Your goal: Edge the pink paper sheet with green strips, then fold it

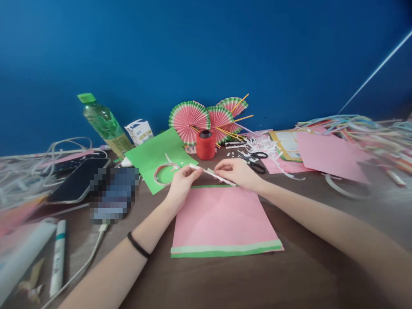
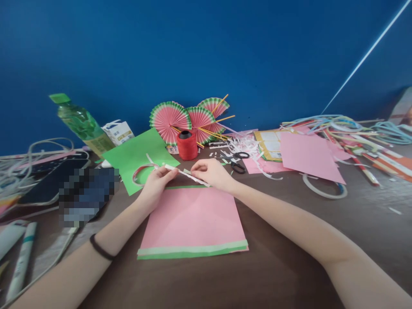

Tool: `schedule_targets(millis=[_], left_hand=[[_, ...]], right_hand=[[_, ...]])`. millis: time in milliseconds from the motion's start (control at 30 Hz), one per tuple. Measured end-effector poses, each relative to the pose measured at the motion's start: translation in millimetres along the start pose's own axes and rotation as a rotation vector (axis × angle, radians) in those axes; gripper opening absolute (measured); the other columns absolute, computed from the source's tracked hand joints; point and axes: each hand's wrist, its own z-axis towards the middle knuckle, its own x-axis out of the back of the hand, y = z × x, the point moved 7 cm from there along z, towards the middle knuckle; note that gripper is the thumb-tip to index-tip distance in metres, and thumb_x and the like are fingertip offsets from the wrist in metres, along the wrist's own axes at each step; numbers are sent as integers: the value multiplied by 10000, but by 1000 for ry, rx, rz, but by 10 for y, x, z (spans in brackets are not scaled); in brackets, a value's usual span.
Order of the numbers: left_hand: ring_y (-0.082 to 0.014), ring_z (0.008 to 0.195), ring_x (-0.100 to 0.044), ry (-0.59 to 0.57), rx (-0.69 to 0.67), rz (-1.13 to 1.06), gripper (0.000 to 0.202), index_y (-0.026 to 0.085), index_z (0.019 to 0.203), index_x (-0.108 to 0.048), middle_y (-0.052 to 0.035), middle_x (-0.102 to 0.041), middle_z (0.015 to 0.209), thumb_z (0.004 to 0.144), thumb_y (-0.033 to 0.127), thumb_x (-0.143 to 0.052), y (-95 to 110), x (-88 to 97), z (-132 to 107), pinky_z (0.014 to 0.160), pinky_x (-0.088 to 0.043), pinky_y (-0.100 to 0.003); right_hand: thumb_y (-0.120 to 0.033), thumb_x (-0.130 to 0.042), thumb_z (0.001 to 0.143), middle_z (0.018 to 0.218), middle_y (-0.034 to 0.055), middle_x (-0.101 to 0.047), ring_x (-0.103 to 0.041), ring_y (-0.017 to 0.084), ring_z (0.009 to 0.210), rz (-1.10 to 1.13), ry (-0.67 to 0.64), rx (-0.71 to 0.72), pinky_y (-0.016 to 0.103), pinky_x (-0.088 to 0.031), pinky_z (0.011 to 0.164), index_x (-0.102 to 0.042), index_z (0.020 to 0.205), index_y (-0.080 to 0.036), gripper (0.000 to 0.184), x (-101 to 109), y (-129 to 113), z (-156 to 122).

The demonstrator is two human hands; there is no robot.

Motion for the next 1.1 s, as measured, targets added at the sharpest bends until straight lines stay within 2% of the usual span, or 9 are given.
schedule_targets(millis=[133,267,533,1100], left_hand=[[-151,683,-579,-12,13,-7,268,143,693,-607,-14,-651,698,616,391,-676,-19,-9,0,709,-428,-274],[-129,635,-557,26,4,14,263,143,665,-601,2,-636,663,612,388,-681,-11,6,-8,670,-412,-248],[-135,669,-557,9,6,7,237,138,691,-606,-6,-638,693,644,363,-662,-50,4,0,680,-398,-245],[-110,600,-501,57,1,29,262,138,648,-590,21,-585,615,614,384,-671,-7,-4,-28,627,-371,-230]], right_hand=[[-225,-556,712,689,58,-679,-631,141,611,46,-41,-48,225,-479,532,-591,760,-139,105,-36,46,-9],[-206,-555,716,722,69,-690,-644,143,632,64,-90,-55,230,-500,560,-595,775,-134,101,-65,24,-29],[-234,-560,732,731,72,-697,-651,144,624,125,-89,-34,236,-510,559,-597,798,-135,124,-69,79,-8],[-202,-547,729,746,83,-697,-652,148,635,111,-108,-53,230,-506,552,-597,799,-126,115,-103,51,-23]])
